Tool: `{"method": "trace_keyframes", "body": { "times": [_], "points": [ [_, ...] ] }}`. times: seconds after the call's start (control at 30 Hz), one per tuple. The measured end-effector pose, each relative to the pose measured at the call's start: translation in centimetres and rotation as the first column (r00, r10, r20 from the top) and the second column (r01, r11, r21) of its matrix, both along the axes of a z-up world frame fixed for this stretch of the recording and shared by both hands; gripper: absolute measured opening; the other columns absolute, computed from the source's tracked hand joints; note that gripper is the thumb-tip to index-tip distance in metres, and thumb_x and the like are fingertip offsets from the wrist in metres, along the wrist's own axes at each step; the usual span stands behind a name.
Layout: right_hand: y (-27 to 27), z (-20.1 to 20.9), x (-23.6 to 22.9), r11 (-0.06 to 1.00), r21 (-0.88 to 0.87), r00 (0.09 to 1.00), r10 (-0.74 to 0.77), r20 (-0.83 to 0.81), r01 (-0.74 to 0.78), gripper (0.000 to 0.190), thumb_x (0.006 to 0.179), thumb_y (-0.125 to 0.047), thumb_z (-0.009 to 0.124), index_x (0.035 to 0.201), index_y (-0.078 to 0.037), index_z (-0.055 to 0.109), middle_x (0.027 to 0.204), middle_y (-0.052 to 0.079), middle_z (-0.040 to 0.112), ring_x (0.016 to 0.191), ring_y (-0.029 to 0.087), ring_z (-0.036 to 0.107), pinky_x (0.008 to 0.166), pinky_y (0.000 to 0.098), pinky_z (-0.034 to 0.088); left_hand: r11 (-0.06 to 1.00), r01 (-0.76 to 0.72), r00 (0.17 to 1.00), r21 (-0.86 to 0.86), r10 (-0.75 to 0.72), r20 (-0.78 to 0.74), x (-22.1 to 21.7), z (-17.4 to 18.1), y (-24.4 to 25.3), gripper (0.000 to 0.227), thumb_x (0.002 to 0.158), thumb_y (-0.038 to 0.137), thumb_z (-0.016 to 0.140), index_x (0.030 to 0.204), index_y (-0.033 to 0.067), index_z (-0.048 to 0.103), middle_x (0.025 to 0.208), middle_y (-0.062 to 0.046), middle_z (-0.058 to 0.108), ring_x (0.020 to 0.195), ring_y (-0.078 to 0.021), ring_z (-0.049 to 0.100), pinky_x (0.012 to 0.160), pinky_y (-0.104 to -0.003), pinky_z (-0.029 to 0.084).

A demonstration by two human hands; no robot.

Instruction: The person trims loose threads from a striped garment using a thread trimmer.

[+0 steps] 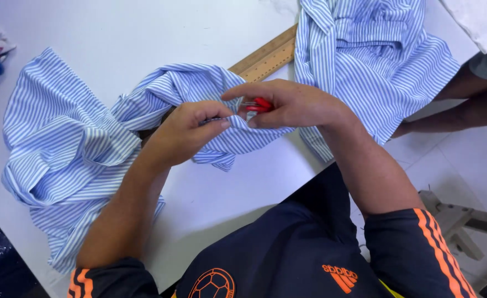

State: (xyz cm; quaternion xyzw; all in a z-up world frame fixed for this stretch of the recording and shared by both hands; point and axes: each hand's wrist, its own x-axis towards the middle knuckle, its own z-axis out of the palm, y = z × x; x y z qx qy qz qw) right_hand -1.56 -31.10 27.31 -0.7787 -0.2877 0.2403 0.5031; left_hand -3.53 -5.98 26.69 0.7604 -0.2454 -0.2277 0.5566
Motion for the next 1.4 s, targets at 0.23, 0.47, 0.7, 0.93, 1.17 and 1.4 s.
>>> {"method": "trace_keyframes", "body": {
  "times": [0.23,0.47,0.7,0.93,1.17,1.4],
  "points": [
    [-0.6,0.0,-1.3,0.995,0.006,0.965,-0.094,0.246,0.095,0.046,0.092,-0.008,0.071,0.137,-0.013,0.061,0.096,0.004,0.072,0.090,0.016,0.072,0.080,0.0315,0.058,0.990,-0.105,0.991,0.094,0.111,-0.071,-0.8,-0.3,-0.5,0.013,0.096,0.016,0.066,0.094,0.0052,0.073,0.070,0.004,0.060,0.062,-0.0041,0.051,0.053,-0.023,0.041],
    [0.7,-2.2,-3.1,0.919,-0.008,0.814,-0.345,0.467,0.394,0.045,0.087,-0.003,0.070,0.131,-0.008,0.063,0.097,0.010,0.072,0.088,0.024,0.073,0.078,0.0355,0.057,0.985,-0.154,0.973,-0.081,0.137,-0.186,0.6,-6.5,-1.3,0.012,0.096,0.015,0.069,0.093,0.0033,0.073,0.073,0.006,0.060,0.065,-0.0019,0.050,0.054,-0.022,0.040],
    [0.6,-5.0,-4.1,0.878,-0.018,0.772,-0.411,0.486,0.478,0.045,0.087,-0.004,0.069,0.131,-0.006,0.062,0.102,0.011,0.073,0.089,0.025,0.073,0.077,0.0369,0.057,0.986,-0.161,0.958,-0.052,0.143,-0.248,0.6,-9.1,-2.2,0.012,0.095,0.014,0.069,0.092,0.0036,0.074,0.071,0.004,0.062,0.061,-0.0029,0.051,0.052,-0.022,0.041],
    [0.5,-7.1,-4.0,0.848,-0.026,0.785,-0.477,0.394,0.529,0.044,0.091,-0.005,0.069,0.134,-0.007,0.061,0.097,0.011,0.072,0.086,0.022,0.071,0.074,0.0364,0.057,0.982,-0.187,0.967,-0.007,0.183,-0.176,0.5,-9.3,-2.6,0.013,0.094,0.014,0.068,0.089,0.0033,0.074,0.068,0.004,0.062,0.058,-0.0035,0.051,0.050,-0.022,0.041],
    [0.6,-8.2,-4.2,0.829,0.025,0.757,-0.522,0.394,0.559,0.042,0.093,-0.006,0.068,0.135,-0.009,0.061,0.098,0.010,0.072,0.088,0.022,0.071,0.076,0.0357,0.058,0.978,-0.209,0.968,0.015,0.209,-0.141,0.4,-9.2,-2.8,0.013,0.093,0.014,0.069,0.087,0.0027,0.074,0.066,0.005,0.060,0.058,-0.0027,0.049,0.050,-0.023,0.039],
    [0.5,-8.0,-4.2,0.826,0.048,0.752,-0.534,0.388,0.562,0.042,0.094,-0.006,0.067,0.135,-0.008,0.060,0.101,0.010,0.072,0.092,0.022,0.072,0.079,0.0357,0.058,0.973,-0.232,0.948,-0.009,0.224,-0.225,0.4,-9.0,-2.8,0.014,0.093,0.013,0.069,0.088,0.0011,0.075,0.066,0.004,0.060,0.058,-0.0037,0.049,0.050,-0.022,0.039]
  ]
}}
